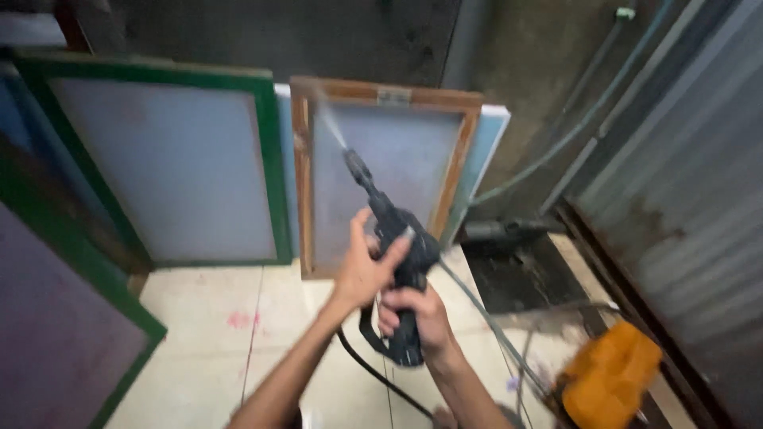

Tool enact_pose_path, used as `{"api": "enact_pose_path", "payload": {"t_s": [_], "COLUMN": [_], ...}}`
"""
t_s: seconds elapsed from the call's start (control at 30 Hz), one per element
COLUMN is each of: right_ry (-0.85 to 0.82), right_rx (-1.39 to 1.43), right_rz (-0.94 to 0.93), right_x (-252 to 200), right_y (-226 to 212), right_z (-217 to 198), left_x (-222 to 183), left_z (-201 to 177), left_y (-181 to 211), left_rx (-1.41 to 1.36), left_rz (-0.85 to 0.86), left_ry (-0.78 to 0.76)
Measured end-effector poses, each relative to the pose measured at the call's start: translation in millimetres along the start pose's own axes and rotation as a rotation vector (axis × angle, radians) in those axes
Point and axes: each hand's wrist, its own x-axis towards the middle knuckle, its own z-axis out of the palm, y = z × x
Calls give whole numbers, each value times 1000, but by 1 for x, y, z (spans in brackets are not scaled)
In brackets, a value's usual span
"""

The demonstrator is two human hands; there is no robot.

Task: A person uses a high-pressure water sprayer to clean a screen printing frame in a washing area.

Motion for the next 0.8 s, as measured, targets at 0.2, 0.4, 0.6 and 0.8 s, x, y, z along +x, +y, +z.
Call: {"api": "enact_pose_path", "payload": {"t_s": [0.2, 0.4, 0.6, 0.8], "right_ry": [125, 411, 328, 277], "right_rx": [61, -125, -212, -271], "right_rz": [-30, -144, -81, -24], "right_x": [18, 18, 16, 11], "right_y": [-11, -21, -22, 7], "right_z": [-26, -18, 0, 23], "left_x": [47, 78, 73, 51], "left_z": [27, 49, 42, 8], "left_y": [-13, -19, -41, -60], "left_rx": [-62, 0, -209, -214], "left_rz": [38, 129, 306, 305], "left_ry": [-255, -486, -335, -296]}}
